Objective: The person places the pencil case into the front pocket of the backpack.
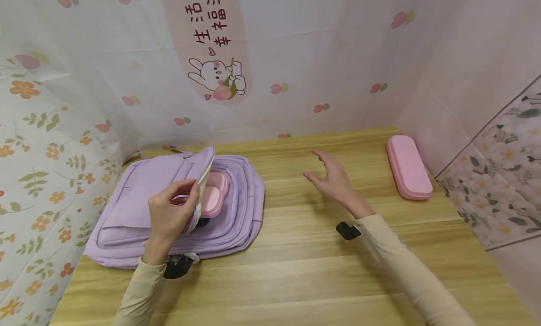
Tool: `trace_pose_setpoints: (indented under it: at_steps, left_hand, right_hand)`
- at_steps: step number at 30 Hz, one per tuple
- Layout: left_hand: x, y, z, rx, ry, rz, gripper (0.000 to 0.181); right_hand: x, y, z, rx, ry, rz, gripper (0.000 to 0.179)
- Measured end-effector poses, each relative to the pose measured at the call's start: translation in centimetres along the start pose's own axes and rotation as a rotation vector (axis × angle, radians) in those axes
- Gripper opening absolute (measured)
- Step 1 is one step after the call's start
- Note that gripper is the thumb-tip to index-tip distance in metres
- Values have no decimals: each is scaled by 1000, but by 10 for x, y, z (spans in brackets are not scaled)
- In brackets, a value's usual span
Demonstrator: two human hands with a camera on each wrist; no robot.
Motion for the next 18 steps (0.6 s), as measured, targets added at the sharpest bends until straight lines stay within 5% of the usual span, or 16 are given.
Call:
trace_pose_setpoints:
  at_steps: [7,18]
  left_hand:
    - [-2,-3,0,8,-10,-6,13]
    - [-5,-6,-1,3,-29,-27,14]
  right_hand:
    - [-7,38,4,-72,2,107,65]
    - [-33,107,37,-124,-157,226,77]
Point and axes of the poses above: each hand's wrist, its own x-axis towards the middle knuckle, its own y-axis out of the back of the hand, z = x × y, the point moved 5 cm from there along x, towards the middle knuckle, and after that the axes turned 15 degrees about x, right-handed, at the moved point
